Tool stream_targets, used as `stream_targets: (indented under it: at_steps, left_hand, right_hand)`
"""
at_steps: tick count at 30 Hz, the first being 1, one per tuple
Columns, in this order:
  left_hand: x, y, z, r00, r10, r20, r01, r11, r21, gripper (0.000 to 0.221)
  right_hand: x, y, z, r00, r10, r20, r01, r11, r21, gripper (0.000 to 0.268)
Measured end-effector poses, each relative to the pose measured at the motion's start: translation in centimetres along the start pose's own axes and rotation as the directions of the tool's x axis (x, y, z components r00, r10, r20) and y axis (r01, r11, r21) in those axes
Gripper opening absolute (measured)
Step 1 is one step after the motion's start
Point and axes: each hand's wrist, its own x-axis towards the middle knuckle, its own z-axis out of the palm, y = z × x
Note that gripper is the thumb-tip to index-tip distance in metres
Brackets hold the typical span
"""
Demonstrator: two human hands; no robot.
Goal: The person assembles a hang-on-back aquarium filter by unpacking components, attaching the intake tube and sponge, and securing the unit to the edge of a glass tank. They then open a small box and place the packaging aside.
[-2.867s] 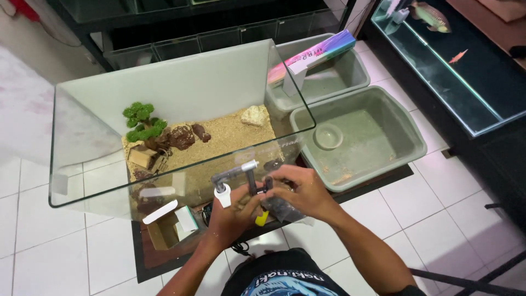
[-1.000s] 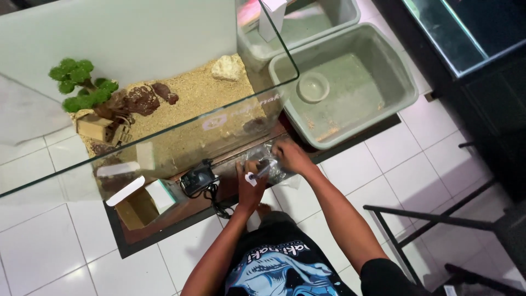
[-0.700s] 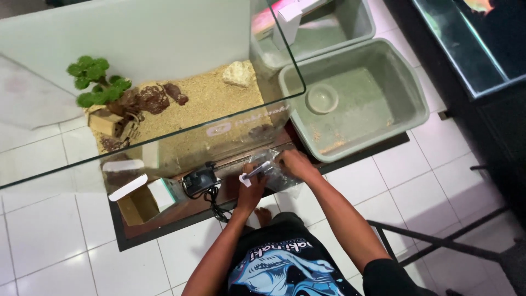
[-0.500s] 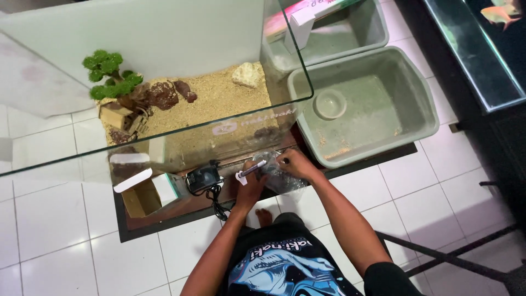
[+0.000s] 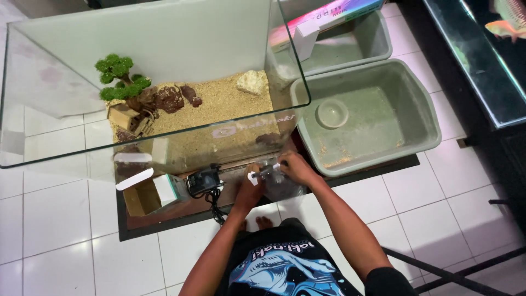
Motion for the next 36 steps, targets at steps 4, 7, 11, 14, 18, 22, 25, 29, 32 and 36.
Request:
stream_targets:
  at_steps: [4, 7, 11, 14, 18, 22, 25, 29, 32, 36]
  left_hand:
    - [-0.3, 2.3, -2.4, 0.999, -0.041, 0.002, 0.041, 0.999, -0.027, 0.035]
    - [0.5, 0.3, -0.8, 0.960, 0.175, -0.218, -0.039, 0.856, 0.516, 0.023]
    - [0.5, 6.9, -7.5, 0.946, -0.321, 0.045, 0.323, 0.945, -0.048, 0.063]
    - [0.1, 8.6, -8.2, 0.718, -0.635, 0.285, 0.663, 0.749, 0.001, 0.096]
    - [-1.2, 4.8, -3.1, 0.929, -0.355, -0.105, 0.369, 0.909, 0.192, 0.055]
    - [-0.3, 1.7, -0.9, 0.941, -0.250, -0.230, 0.297, 0.934, 0.199, 0.056]
    - [0.0, 2.9, -3.1, 0.930, -0.334, -0.152, 0.351, 0.931, 0.099, 0.047]
    - [-0.3, 1.7, -4.1, 0.959, -0.203, -0.198, 0.238, 0.956, 0.173, 0.066]
    - [-0.3, 3.8, -8.0, 0.980, -0.016, -0.200, 0.052, 0.983, 0.179, 0.074]
    - [-0.1, 4.7, -9.4, 0.969, -0.089, -0.232, 0.116, 0.987, 0.108, 0.047]
  right_hand:
    - [-1.8, -2.9, -3.1, 0.991, 0.046, -0.125, -0.041, 0.998, 0.047, 0.013]
    - [-2.5, -3.2, -2.7, 0.990, 0.088, -0.111, -0.089, 0.996, -0.005, 0.022]
    - [-2.9, -3.4, -2.0, 0.973, 0.211, -0.098, -0.197, 0.971, 0.134, 0.028]
    - [-4.1, -6.3, -2.6, 0.963, 0.249, -0.098, -0.227, 0.954, 0.196, 0.033]
    - [-3.9, -5.9, -1.8, 0.977, 0.201, -0.075, -0.192, 0.975, 0.111, 0.031]
    - [-4.4, -4.9, -1.2, 0.978, 0.192, -0.079, -0.192, 0.981, 0.007, 0.029]
    - [-5.6, -3.4, -1.2, 0.956, 0.280, -0.082, -0.283, 0.959, -0.022, 0.033]
    - [-6.8, -3.6, -3.3, 0.937, 0.245, -0.249, -0.243, 0.969, 0.039, 0.030]
    - [-8.0, -6.5, -4.7, 0.929, 0.216, -0.300, -0.182, 0.974, 0.136, 0.027]
    - [-8.8, -7.5, -4.2, 0.893, 0.349, -0.283, -0.163, 0.838, 0.520, 0.025]
